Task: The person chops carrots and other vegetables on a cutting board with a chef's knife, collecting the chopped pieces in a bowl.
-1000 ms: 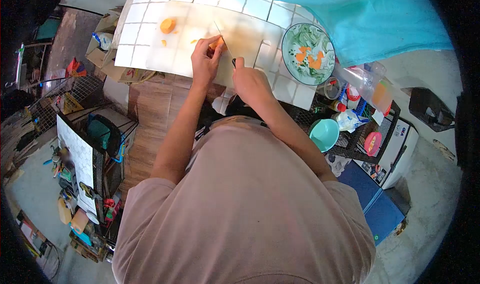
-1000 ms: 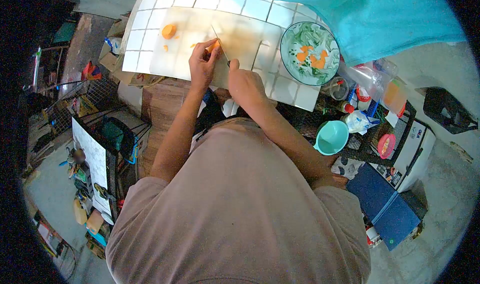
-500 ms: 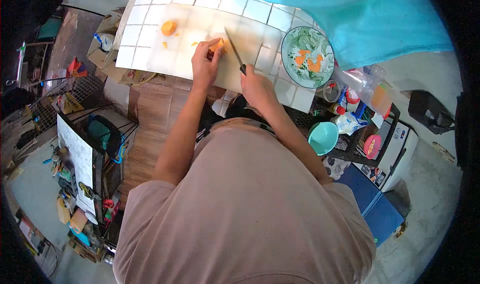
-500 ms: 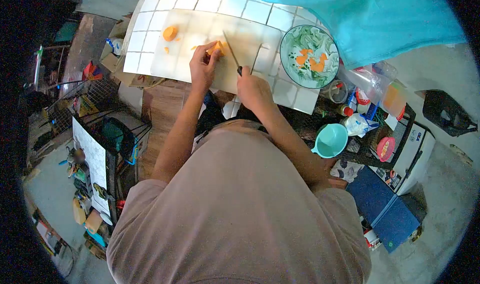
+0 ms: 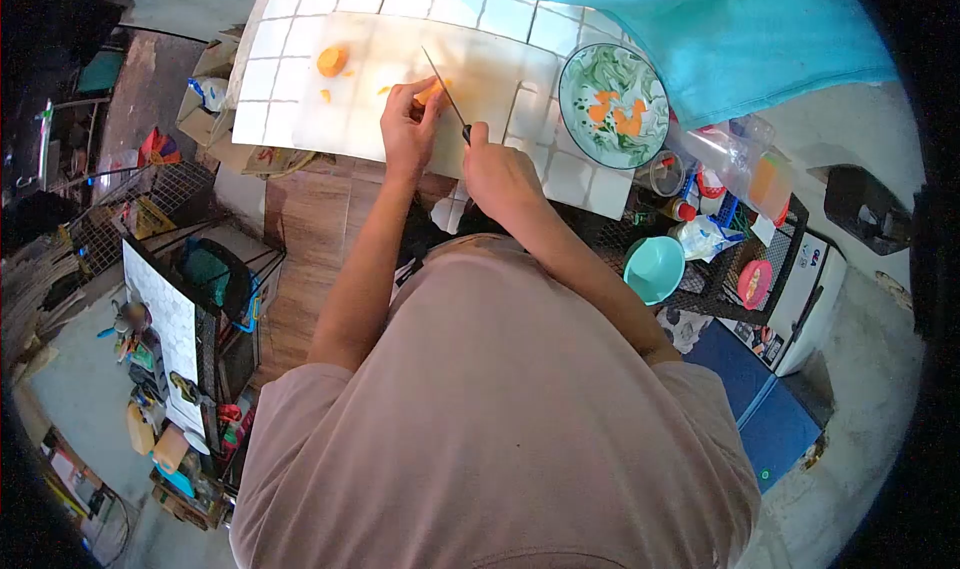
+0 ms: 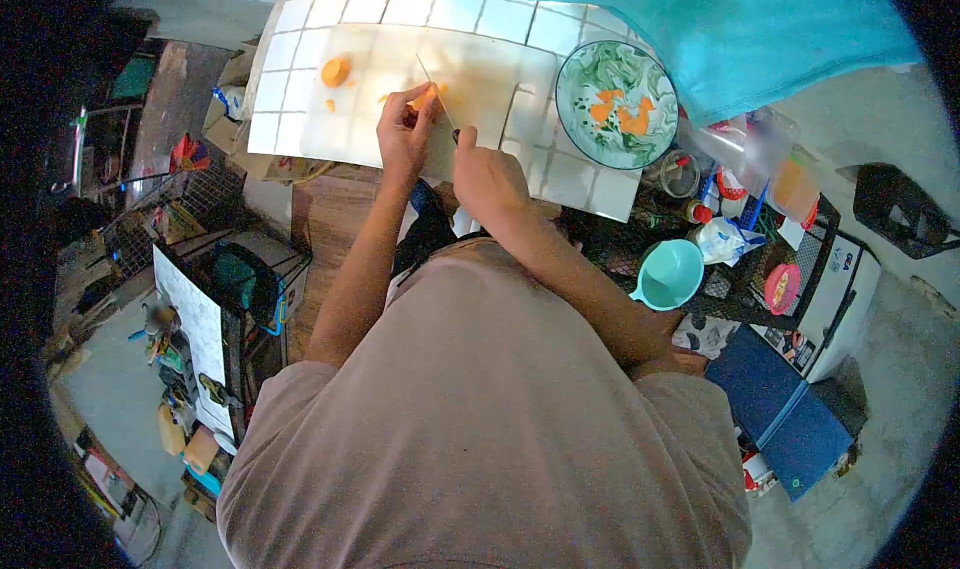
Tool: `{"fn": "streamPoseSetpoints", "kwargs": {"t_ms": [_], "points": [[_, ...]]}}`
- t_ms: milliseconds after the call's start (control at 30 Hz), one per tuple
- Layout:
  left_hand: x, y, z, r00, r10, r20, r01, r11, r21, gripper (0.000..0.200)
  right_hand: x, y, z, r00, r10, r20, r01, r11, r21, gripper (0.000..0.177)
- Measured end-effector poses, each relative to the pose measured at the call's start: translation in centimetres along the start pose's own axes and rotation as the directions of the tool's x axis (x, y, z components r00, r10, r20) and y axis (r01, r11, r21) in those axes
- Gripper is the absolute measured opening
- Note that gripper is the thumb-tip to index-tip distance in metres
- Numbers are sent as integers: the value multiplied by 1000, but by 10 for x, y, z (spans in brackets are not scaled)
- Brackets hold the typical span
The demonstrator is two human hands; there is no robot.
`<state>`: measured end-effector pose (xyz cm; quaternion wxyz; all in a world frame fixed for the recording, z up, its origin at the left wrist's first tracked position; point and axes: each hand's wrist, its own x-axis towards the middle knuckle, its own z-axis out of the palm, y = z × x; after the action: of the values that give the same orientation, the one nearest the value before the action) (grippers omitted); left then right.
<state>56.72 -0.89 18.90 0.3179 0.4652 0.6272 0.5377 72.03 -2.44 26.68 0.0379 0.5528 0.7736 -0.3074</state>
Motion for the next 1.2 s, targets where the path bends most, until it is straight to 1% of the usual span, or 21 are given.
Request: {"fn": "streamPoseSetpoints", "kwargs": {"t_ms": [67,133,400,467,533,633,700,767,867,933,1033,1167,1200], "points": [[-1,2,-1,1000,9,-3,-8,997,74,22,1,0,4,1000,8,19,-7,1000,-12,27],[-1,2,-1,1000,15,-8,-15,998,68,22,2,0,5,999,-5,32,7,999,-52,27],[1,-5,0,998,56,-22,-55,998,38,21,5,-2,11,1000,6,20,-5,999,-42,27],[0,-7,1,997,74,-28,-72,995,69,20,7,-2,12,999,27,25,-26,999,-42,26],[-1,-5,1,997,70,-25,-68,995,67,20,10,-2,13,1000,-19,-13,19,999,-41,25],[-1,0,-1,998,58,-26,-56,996,64,21,8,-2,12,1000,5,0,-5,999,-49,25],[-1,3,-1,999,45,-24,-44,997,57,21,10,-3,12,1000,-7,-3,7,999,-54,25],[0,3,-2,996,80,-39,-75,991,114,21,10,0,13,1000,-17,-2,17,998,-60,25],[-1,4,-2,998,50,-29,-48,995,82,20,11,2,16,999,-46,-26,44,997,-67,26],[0,2,-1,996,73,-46,-69,995,78,20,10,2,15,1000,-2,-4,2,997,-73,25],[-1,1,1,993,99,-59,-93,991,91,20,14,2,14,999,-35,-21,34,998,-49,26],[0,-1,1,993,97,-61,-88,988,129,20,13,3,12,999,-27,-32,25,999,-45,27],[-1,-2,1,993,97,-62,-89,987,130,20,12,2,11,1000,-11,-14,10,999,-43,28]]}}
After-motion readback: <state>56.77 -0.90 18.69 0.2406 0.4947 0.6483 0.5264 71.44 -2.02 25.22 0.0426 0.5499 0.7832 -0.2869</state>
